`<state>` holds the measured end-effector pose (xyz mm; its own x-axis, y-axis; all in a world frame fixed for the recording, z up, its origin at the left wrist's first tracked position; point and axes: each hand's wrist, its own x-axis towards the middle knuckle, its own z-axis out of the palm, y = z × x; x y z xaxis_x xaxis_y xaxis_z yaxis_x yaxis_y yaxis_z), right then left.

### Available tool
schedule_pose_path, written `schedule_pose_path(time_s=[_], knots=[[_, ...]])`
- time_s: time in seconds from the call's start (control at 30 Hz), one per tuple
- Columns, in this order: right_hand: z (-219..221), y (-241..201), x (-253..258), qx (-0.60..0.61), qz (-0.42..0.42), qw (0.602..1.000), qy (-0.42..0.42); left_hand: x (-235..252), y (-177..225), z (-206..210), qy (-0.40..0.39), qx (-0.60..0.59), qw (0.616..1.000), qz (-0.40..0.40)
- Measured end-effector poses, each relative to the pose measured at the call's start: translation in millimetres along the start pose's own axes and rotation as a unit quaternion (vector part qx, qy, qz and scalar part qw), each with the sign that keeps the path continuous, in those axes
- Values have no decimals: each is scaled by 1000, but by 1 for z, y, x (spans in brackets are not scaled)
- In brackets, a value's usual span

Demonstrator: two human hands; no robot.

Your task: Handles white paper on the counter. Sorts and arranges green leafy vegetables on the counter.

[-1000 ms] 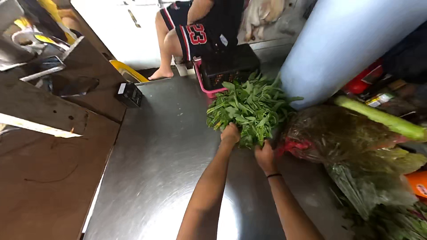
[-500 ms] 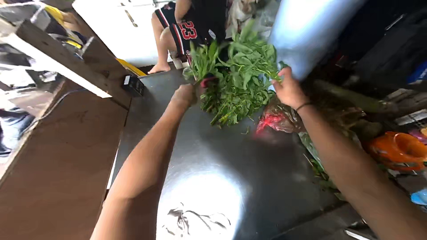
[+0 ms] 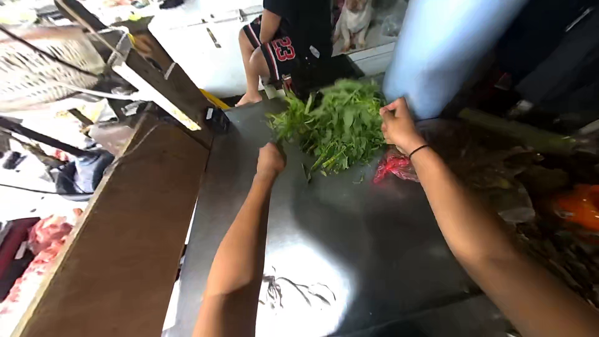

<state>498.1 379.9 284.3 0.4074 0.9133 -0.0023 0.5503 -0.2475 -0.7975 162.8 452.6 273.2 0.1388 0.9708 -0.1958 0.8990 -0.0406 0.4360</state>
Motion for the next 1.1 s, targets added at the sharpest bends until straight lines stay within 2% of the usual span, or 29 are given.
schedule_pose_path(time_s=[0.07, 0.17, 0.27, 0.33, 0.37, 0.4, 0.43, 0.5, 0.53, 0.57, 0.6, 0.67, 0.7, 0.73, 0.77, 0.83, 0.87, 0.9, 0.93, 1.0, 1.03, 1.07, 1.1], knots=[[12, 10, -13, 7, 40, 998, -46, -15, -6, 11, -4, -32, 999, -12], [28, 3, -28, 131, 18, 991, -31, -22, -15, 17, 6, -106, 994, -19], [46, 16, -76, 151, 69, 980, -108, -65, -49, 60, -51, -168, 982, -76], [57, -1, -73, 206, 11, 973, -101, -70, -58, 60, 4, -220, 972, -76], [69, 3, -77, 215, 9, 970, -111, -80, -70, 71, -12, -228, 970, -88], [80, 15, -105, 202, 46, 969, -137, -108, -86, 93, -29, -237, 966, -104], [88, 18, -125, 196, 64, 968, -145, -124, -93, 102, -4, -245, 964, -102], [104, -8, -109, 219, 19, 967, -129, -106, -97, 84, 86, -271, 955, -84], [114, -6, -115, 207, 23, 968, -142, -119, -103, 87, 85, -277, 951, -112], [122, 3, -143, 182, 50, 968, -163, -146, -114, 101, 74, -275, 948, -145], [126, 1, -163, 169, 51, 970, -167, -161, -123, 107, 102, -273, 945, -145], [141, -30, -138, 198, -13, 970, -140, -135, -133, 86, 184, -264, 942, -99], [148, -32, -134, 198, -12, 968, -154, -138, -137, 82, 155, -257, 947, -116], [151, -18, -163, 184, 26, 964, -189, -171, -145, 94, 97, -254, 948, -163], [151, -10, -192, 185, 53, 958, -213, -194, -149, 99, 88, -248, 947, -183], [165, -45, -157, 222, -11, 960, -171, -150, -152, 65, 195, -237, 944, -120], [172, -50, -152, 213, -16, 961, -175, -155, -154, 58, 173, -234, 948, -132], [172, -37, -183, 184, 30, 959, -214, -194, -161, 69, 119, -234, 949, -173], [167, -30, -211, 166, 63, 954, -243, -219, -165, 73, 114, -228, 950, -182], [187, -59, -156, 200, -30, 966, -160, -158, -175, 45, 240, -252, 933, -86], [197, -54, -135, 203, -48, 965, -158, -157, -179, 49, 217, -287, 927, -102], [202, -28, -156, 188, -6, 959, -213, -194, -187, 71, 152, -319, 921, -165], [200, -9, -184, 178, 38, 951, -249, -217, -187, 82, 119, -358, 904, -201]])
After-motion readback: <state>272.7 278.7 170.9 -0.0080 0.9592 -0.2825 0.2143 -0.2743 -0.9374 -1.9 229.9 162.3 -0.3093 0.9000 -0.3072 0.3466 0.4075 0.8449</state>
